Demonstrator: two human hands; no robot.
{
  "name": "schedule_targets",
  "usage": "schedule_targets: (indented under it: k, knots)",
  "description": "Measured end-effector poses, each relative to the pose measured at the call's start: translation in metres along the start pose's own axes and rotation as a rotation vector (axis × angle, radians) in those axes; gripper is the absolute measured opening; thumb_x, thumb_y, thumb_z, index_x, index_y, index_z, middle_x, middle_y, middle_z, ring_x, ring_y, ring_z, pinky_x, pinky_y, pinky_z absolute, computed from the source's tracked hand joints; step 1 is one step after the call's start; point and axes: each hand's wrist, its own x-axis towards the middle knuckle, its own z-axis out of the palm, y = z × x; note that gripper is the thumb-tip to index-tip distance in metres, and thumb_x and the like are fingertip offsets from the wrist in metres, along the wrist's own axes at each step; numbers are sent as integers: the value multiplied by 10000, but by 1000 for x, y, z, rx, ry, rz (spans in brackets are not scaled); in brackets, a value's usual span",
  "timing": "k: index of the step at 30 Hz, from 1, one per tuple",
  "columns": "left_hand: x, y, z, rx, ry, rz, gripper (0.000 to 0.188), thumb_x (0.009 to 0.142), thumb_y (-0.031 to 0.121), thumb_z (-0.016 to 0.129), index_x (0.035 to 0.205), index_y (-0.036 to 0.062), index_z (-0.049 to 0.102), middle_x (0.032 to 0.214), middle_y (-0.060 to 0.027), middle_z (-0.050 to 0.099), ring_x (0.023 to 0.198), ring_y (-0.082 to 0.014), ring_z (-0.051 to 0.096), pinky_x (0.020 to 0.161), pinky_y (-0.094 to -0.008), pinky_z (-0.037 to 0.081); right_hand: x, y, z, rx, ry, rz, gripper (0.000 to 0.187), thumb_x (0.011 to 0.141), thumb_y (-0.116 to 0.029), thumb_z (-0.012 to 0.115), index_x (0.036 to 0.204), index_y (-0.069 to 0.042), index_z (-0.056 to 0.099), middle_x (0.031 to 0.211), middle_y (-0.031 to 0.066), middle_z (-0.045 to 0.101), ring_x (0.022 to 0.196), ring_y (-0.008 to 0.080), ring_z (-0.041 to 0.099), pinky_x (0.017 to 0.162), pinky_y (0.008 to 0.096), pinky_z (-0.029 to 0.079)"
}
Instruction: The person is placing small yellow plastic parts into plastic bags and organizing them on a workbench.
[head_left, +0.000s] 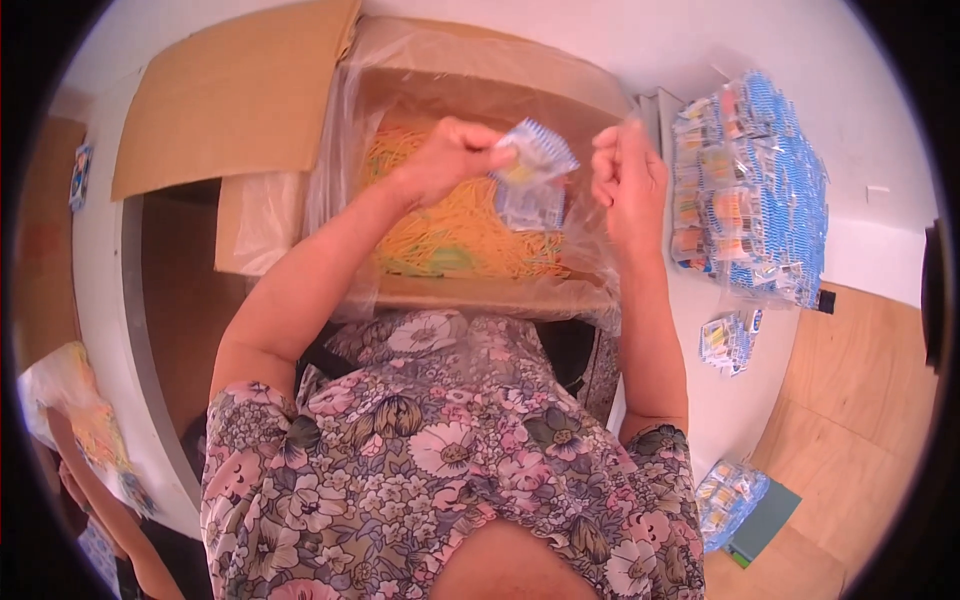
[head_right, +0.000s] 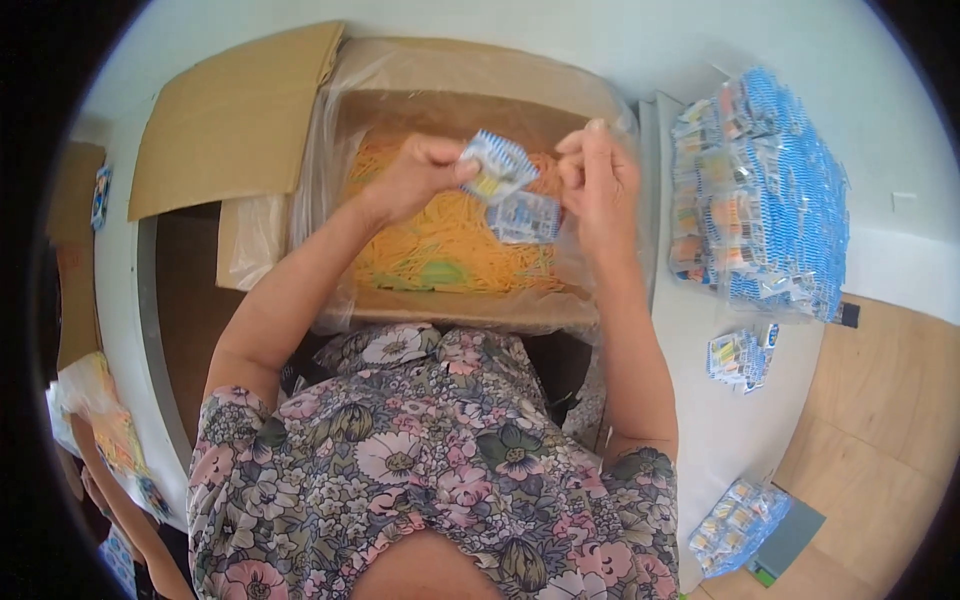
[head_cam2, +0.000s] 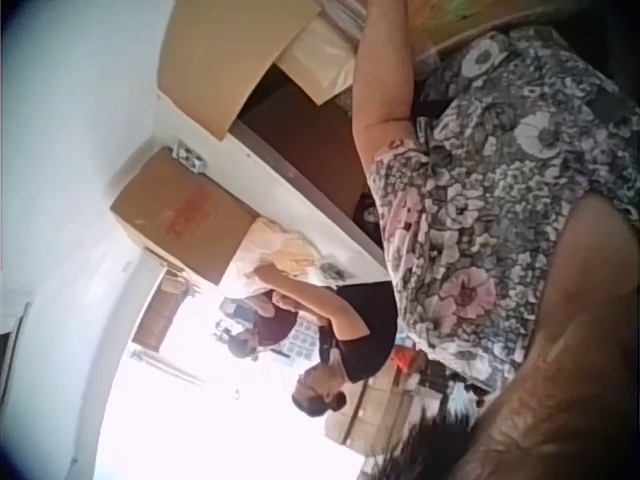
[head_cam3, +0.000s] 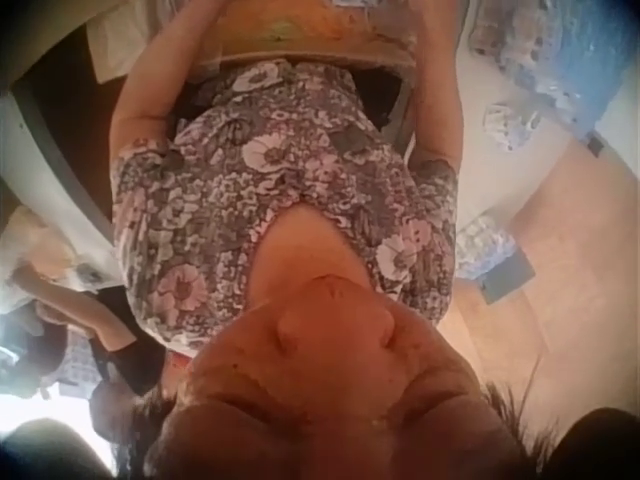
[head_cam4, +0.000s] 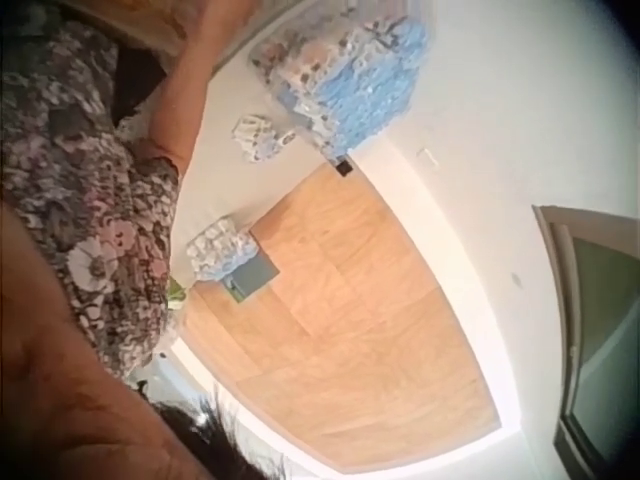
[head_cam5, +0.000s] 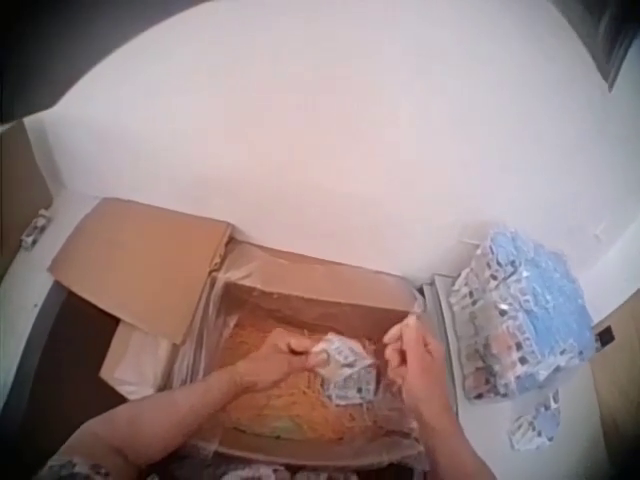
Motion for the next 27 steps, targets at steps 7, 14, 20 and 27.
schedule_targets:
  k: [7, 14, 20, 27]
  knots:
    - [5, 19, -8, -182, 119, 185, 243, 875, 152, 628, 1033, -30, 653, 911, -49, 665, 843, -97, 600, 776, -258, 500, 4, 105, 75, -977, -756, -254, 160, 777, -143, 584, 764, 15, 603, 800, 143, 639, 759, 287, 621, 701, 378, 482]
    - [5, 22, -15, -213, 187, 222, 234, 856, 139, 650, 1018, -30, 658, 903, -38, 665, 821, -80, 596, 762, -236, 492, 15, 141, 114, -1246, -870, -364, 166, 784, -127, 522, 808, 5, 620, 838, 200, 626, 809, 353, 631, 692, 445, 498]
    - [9, 24, -16, -246, 196, 248, 213, 855, 123, 646, 1002, -30, 663, 888, -29, 662, 810, -74, 587, 750, -227, 484, 27, 137, 101, -1164, -826, -335, 152, 772, -108, 542, 784, 20, 624, 803, 205, 632, 773, 375, 618, 687, 439, 483]
    - [7, 23, -19, -234, 280, 207, 234, 885, 153, 610, 1012, -37, 652, 908, -46, 660, 827, -86, 593, 765, -235, 479, 30, 84, 42, -688, -620, 136, 183, 783, -179, 632, 746, 0, 642, 644, 110, 584, 606, 154, 548, 597, 319, 427]
